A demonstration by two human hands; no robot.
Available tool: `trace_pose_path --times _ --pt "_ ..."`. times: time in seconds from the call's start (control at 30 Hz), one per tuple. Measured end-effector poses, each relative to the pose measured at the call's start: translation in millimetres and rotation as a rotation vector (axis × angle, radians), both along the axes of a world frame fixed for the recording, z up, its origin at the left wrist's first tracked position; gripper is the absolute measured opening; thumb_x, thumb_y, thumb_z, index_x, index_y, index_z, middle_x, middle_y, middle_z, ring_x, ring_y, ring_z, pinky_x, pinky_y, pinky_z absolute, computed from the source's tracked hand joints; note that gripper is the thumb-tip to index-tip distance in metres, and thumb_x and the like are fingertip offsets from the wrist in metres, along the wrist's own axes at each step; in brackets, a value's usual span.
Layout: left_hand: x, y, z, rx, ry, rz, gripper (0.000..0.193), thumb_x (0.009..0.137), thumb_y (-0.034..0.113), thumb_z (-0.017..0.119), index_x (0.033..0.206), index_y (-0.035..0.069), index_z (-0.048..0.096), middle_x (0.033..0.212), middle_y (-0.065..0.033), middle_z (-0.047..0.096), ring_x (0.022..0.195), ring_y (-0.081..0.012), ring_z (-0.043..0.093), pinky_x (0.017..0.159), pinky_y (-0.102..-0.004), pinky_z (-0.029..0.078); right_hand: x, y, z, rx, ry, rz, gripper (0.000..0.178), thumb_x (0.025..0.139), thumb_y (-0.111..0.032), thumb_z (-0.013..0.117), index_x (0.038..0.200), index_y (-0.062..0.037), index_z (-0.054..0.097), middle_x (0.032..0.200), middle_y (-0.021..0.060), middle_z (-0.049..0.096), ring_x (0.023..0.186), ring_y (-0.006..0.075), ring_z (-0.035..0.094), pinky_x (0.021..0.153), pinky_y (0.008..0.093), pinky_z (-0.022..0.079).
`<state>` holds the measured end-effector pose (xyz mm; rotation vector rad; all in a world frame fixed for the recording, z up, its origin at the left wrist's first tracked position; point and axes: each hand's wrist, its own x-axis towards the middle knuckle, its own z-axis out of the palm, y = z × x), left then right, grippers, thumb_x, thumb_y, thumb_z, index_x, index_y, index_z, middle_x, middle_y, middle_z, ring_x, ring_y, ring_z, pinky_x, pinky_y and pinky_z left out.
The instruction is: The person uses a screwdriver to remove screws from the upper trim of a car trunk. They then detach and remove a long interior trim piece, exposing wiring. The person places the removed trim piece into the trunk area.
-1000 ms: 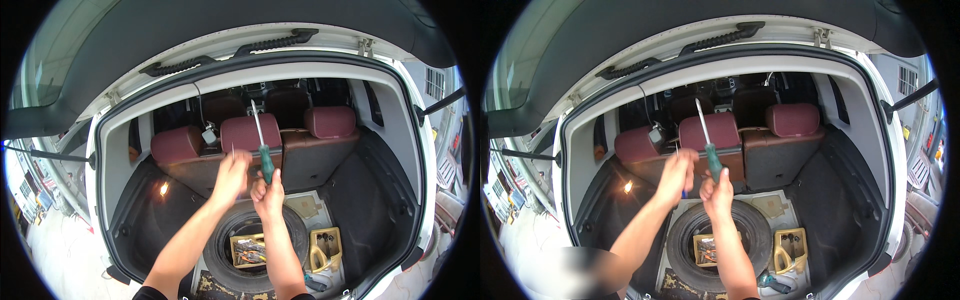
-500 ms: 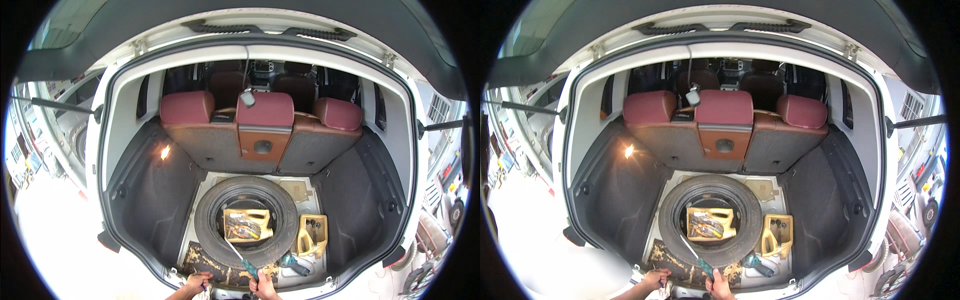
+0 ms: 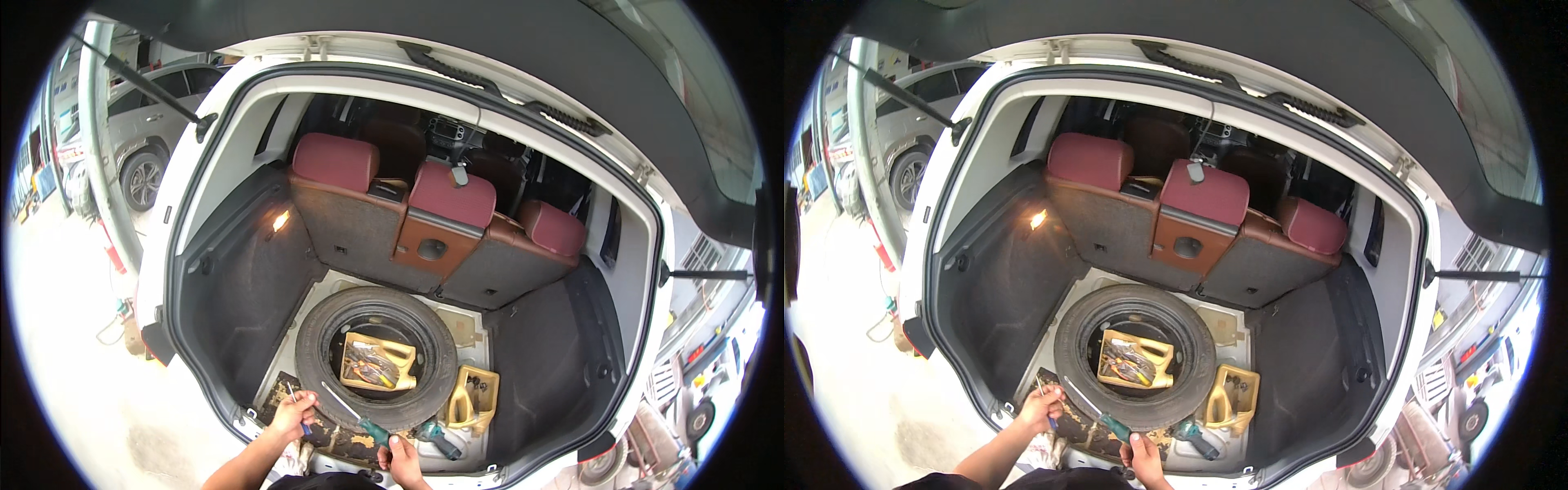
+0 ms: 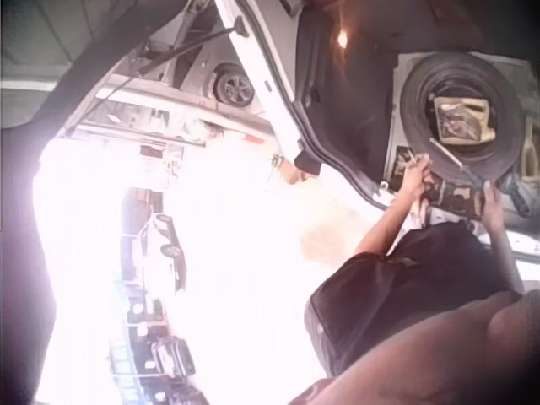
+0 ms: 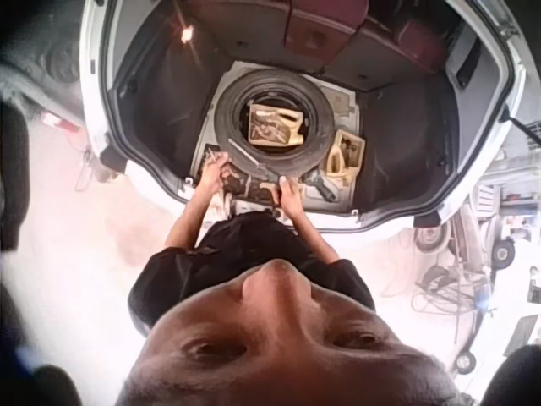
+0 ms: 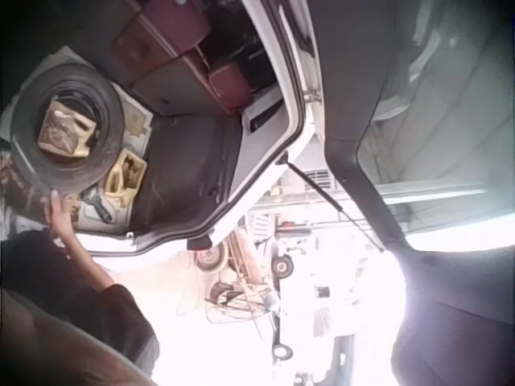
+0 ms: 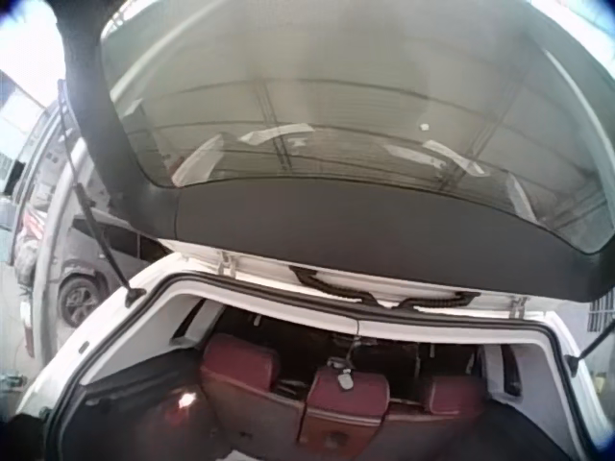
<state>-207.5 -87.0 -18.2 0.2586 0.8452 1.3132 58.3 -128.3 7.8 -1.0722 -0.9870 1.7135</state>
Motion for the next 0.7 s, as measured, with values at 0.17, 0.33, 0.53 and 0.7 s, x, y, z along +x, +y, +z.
trace_pose_path --times 0.17,0.33,0.53,0.7 --pt "-8.2 -6.6 32.3 0.111 -0.083 -0.026 0.019 0.093 0.010 0.056 0.107 -0.001 0.061 0.079 -0.0011 0.053 0.051 -0.0063 0.036 0.046 -0.0213 0.031 11.1 -11.9 -7.4 0.002 -0.043 -0.019 0.031 0.099 -0.025 0.046 0.103 0.0050 0.052 0.082 0.0146 0.066 0.064 0.0138 0.060 0.055 0.0239 0.048" --pt "-7.9 -6.9 48.4 0.245 -0.160 -0.016 0.021 0.094 0.016 0.057 0.108 0.001 0.061 0.080 -0.0009 0.057 0.049 -0.0052 0.034 0.045 -0.0208 0.029 4.6 -12.2 22.9 0.147 -0.080 -0.050 0.033 0.099 -0.028 0.048 0.106 0.0041 0.052 0.081 0.0157 0.067 0.064 0.0140 0.061 0.056 0.0238 0.048" --pt "-4.4 -9.1 72.1 0.330 -0.208 -0.064 0.021 0.095 0.016 0.056 0.110 0.003 0.062 0.086 -0.0029 0.066 0.052 -0.0057 0.039 0.048 -0.0206 0.032 -2.7 -10.3 49.2 0.260 -0.110 -0.114 0.036 0.099 -0.029 0.048 0.110 0.0056 0.050 0.079 0.0152 0.067 0.062 0.0137 0.060 0.053 0.0237 0.046" --pt "-3.3 -11.3 77.3 0.392 -0.332 -0.072 0.021 0.095 0.016 0.056 0.110 0.003 0.062 0.086 -0.0025 0.066 0.053 -0.0060 0.039 0.047 -0.0205 0.032 -3.9 -12.7 56.3 0.258 -0.120 -0.139 0.036 0.099 -0.028 0.047 0.108 0.0060 0.050 0.078 0.0153 0.066 0.061 0.0136 0.060 0.052 0.0236 0.046"
